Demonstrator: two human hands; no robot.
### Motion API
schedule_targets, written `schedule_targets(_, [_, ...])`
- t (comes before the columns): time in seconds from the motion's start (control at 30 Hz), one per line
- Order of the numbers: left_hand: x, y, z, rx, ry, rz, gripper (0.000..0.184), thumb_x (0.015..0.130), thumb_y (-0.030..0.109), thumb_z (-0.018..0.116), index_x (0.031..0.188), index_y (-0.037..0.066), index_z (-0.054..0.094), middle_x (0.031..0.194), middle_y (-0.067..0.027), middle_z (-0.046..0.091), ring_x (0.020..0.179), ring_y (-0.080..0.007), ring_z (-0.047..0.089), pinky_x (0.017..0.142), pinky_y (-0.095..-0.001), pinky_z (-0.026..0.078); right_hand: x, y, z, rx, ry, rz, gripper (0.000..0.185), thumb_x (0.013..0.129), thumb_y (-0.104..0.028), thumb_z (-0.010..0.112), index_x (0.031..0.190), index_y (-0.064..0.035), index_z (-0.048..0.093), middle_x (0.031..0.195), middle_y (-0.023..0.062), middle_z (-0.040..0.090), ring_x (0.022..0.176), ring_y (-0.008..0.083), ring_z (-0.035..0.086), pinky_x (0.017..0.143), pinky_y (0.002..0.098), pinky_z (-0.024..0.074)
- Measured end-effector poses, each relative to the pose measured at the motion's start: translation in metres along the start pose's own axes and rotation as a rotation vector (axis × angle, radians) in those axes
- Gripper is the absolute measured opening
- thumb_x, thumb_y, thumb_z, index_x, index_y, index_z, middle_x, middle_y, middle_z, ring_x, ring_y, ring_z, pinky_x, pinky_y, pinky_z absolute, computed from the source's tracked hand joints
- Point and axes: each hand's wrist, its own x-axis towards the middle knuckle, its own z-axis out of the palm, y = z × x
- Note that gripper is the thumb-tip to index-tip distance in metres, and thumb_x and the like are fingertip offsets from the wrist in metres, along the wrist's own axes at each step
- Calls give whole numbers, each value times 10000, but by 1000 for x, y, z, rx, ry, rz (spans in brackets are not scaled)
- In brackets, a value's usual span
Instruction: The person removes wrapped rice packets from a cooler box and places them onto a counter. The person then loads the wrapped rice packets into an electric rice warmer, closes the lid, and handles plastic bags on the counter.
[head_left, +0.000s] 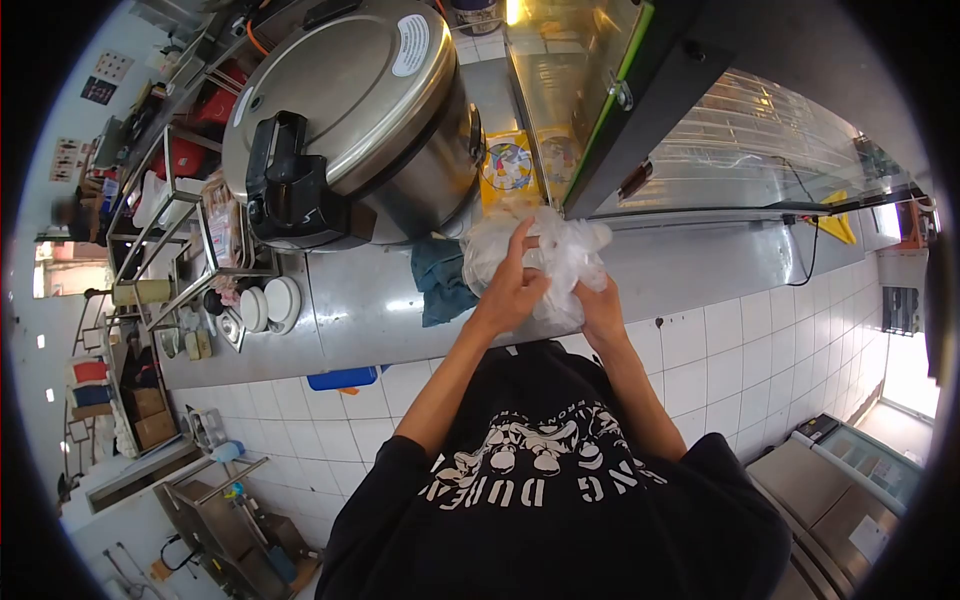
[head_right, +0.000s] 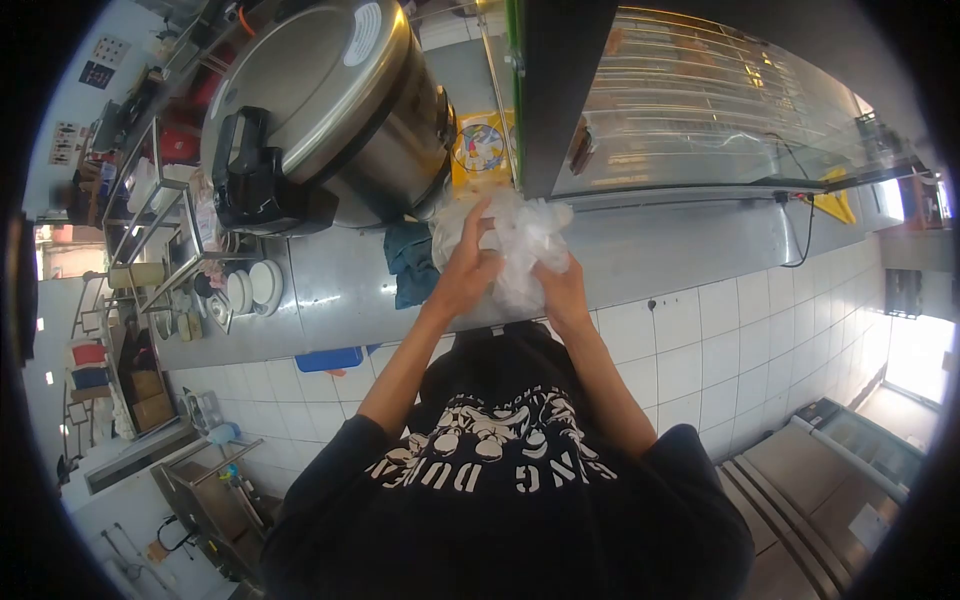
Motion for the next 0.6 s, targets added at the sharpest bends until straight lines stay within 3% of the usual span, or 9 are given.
schedule_targets(0.07, [26, 24, -10, -33, 45, -189, 698, 869, 71, 599, 1504, 13, 317, 1195, -209, 628, 1106, -336, 637, 916, -436, 517, -4, -2, -8, -16, 48, -18, 414, 901, 25, 591, 1313, 24, 544, 1191, 80, 637, 1062, 162, 629, 922, 314, 519])
schedule_targets(0.17, [96, -66, -26, 807, 339, 465, 477, 920, 124, 593, 1367, -2, 484, 1129, -177, 676, 970, -352, 686, 810, -477, 549, -13, -5, -25, -50, 112, -13, 410, 911, 2, 598, 1316, 24, 541, 1188, 79, 638, 1058, 162, 629, 914, 313, 520])
schedule_targets(0.27, [141, -102, -34, 915, 163, -40, 418, 910, 232, 650, 1239, -13, 566, 1110, -227, 666, 934, -393, 685, 782, -497, 559, -22, -13, -34, -120, 118, -43, 397, 910, -19, 609, 1301, 25, 550, 1165, 78, 647, 1041, 165, 633, 897, 310, 522])
schedule_targets(0.37, [166, -118, -35, 1010, 215, -175, 424, 881, 305, 693, 1142, -19, 607, 1132, -257, 627, 995, -401, 677, 813, -489, 559, -26, -19, -38, -197, 148, -45, 374, 905, -24, 612, 1273, 25, 569, 1130, 77, 658, 1017, 166, 640, 877, 305, 524])
schedule_targets(0.4, [172, -116, -30, 1027, 255, -267, 477, 838, 323, 737, 1126, -42, 626, 1165, -250, 597, 1050, -391, 651, 857, -446, 556, -28, -21, -40, -226, 165, -33, 365, 903, -24, 612, 1263, 25, 576, 1117, 76, 662, 1009, 165, 642, 870, 303, 525])
schedule_targets(0.6, [215, -161, -17, 1397, 168, -389, 454, 864, 263, 676, 1163, -74, 626, 1219, -218, 584, 1128, -340, 575, 917, -365, 521, -38, -21, -42, -282, 220, -76, 348, 879, -16, 611, 1225, 21, 597, 1091, 67, 669, 982, 149, 639, 847, 297, 524])
